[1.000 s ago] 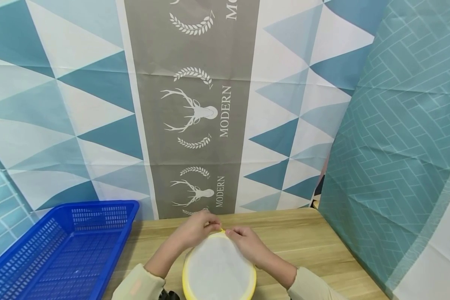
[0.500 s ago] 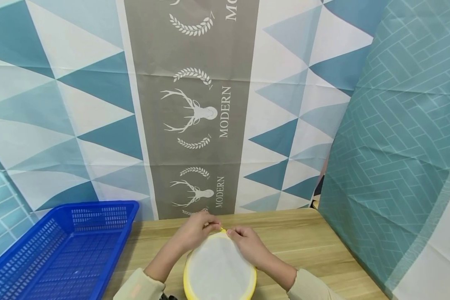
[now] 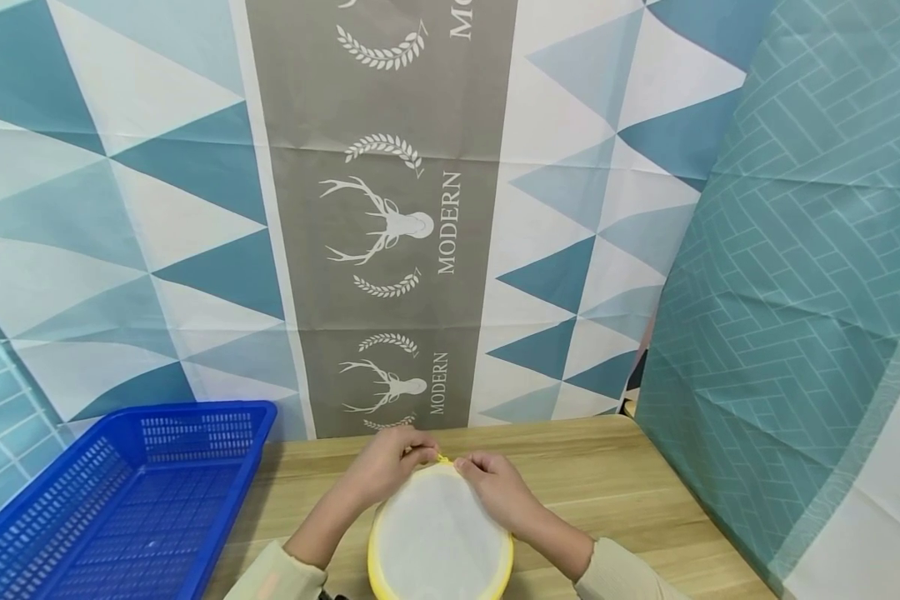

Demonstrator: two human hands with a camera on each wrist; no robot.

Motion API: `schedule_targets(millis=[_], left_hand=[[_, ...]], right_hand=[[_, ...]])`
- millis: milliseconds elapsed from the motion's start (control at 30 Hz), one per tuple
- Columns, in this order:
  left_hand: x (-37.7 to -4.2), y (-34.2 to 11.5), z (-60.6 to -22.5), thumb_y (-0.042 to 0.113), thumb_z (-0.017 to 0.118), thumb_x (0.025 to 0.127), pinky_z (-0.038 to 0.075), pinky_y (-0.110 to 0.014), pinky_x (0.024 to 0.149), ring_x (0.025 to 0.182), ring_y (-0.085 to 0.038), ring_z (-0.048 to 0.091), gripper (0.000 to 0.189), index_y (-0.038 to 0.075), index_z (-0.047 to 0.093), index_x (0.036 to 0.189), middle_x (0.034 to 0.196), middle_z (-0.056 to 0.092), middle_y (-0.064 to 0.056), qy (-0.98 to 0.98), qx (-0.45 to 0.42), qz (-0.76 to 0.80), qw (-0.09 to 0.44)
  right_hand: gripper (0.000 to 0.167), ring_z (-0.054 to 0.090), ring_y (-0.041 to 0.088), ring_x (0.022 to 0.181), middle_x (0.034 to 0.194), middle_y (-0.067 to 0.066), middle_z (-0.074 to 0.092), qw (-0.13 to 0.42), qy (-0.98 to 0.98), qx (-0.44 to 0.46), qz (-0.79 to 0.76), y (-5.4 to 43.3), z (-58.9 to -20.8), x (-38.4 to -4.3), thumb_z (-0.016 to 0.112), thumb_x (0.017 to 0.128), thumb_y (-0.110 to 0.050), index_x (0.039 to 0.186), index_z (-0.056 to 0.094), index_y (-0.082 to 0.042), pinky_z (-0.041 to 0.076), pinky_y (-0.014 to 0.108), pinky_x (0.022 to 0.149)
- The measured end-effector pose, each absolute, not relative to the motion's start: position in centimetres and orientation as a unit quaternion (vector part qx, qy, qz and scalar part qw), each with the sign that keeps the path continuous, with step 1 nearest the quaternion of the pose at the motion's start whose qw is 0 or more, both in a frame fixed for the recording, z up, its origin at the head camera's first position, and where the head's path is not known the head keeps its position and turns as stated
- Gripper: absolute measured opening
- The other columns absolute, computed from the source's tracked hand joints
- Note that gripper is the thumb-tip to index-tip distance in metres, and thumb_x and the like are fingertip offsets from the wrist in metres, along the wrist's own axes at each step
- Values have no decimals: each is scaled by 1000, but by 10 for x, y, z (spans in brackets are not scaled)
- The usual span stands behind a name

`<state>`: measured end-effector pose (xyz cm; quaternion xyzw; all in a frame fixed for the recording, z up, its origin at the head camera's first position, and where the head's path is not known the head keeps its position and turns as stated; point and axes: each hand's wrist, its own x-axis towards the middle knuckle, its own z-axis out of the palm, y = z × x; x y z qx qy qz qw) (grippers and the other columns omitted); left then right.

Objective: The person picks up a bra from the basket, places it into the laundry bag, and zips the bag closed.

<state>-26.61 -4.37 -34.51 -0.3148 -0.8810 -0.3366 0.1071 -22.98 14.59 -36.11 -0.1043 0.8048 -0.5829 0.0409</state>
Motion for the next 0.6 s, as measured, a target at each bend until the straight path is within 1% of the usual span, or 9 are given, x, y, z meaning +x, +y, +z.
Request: schedule_targets(millis=[267,433,600], left_hand=[[-266,-45,-348,18,63,87,48,-22,69,81,-10,60,9,16,72,87,84,67,6,-882,-312,-334,113],[-266,-47,-350,19,63,87,49,-22,69,81,-11,61,10,15,72,88,85,68,5,-880,-310,-339,121],[-266,-50,-351,20,62,87,47,-19,65,76,-6,58,10,17,72,87,82,65,6,-883,-294,-347,118]], right_hand=[[33,51,8,56,68,-2,55,32,809,-100,-578,145,-361,-229,48,98,-27,92,64,1,46,26,50],[34,50,8,55,68,-2,54,30,807,-97,-581,144,-361,-229,48,97,-28,92,64,1,46,25,50],[34,50,8,54,66,-2,53,24,806,-93,-584,146,-363,-229,48,97,-28,91,63,1,45,24,49]])
